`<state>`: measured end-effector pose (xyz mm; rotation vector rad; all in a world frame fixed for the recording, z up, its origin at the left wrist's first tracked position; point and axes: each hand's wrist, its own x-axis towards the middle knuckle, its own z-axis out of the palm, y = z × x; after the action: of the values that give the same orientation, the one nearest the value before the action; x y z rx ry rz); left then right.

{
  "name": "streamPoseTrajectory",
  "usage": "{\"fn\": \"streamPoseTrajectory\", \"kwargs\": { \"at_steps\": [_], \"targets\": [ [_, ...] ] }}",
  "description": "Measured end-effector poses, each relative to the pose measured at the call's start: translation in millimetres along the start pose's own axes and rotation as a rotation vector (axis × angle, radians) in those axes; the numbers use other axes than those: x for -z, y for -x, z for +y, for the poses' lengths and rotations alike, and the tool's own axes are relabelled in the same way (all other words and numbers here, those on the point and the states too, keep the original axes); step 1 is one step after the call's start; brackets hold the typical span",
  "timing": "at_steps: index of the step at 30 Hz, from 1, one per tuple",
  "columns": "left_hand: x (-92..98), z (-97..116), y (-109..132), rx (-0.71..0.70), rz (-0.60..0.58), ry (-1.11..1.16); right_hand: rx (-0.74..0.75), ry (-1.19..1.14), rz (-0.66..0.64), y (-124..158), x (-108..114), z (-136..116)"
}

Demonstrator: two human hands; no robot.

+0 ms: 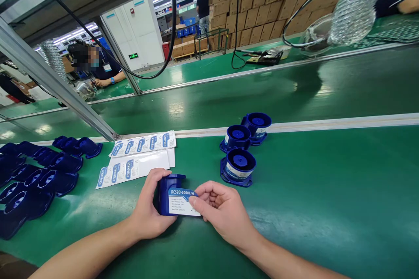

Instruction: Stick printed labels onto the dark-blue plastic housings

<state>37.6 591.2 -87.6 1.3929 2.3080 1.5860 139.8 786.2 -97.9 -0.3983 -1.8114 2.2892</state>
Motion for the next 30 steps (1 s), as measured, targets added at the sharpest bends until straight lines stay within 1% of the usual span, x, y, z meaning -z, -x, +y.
{"fn": "streamPoseTrajectory", "kwargs": {
  "at_steps": [8,18,30],
  "targets": [
    [-0.2,0,0,-0.009,0.002,0.002,0.006,0.006,0.009,0,0,1],
    [0.2,0,0,-0.001,-0.005,0.010,0.018,0.040,0.011,-1,4,13],
    [1.2,2,-1,-0.005,-0.013,0.015,-0.005,0.047,-0.024,2,6,5]
  ]
}}
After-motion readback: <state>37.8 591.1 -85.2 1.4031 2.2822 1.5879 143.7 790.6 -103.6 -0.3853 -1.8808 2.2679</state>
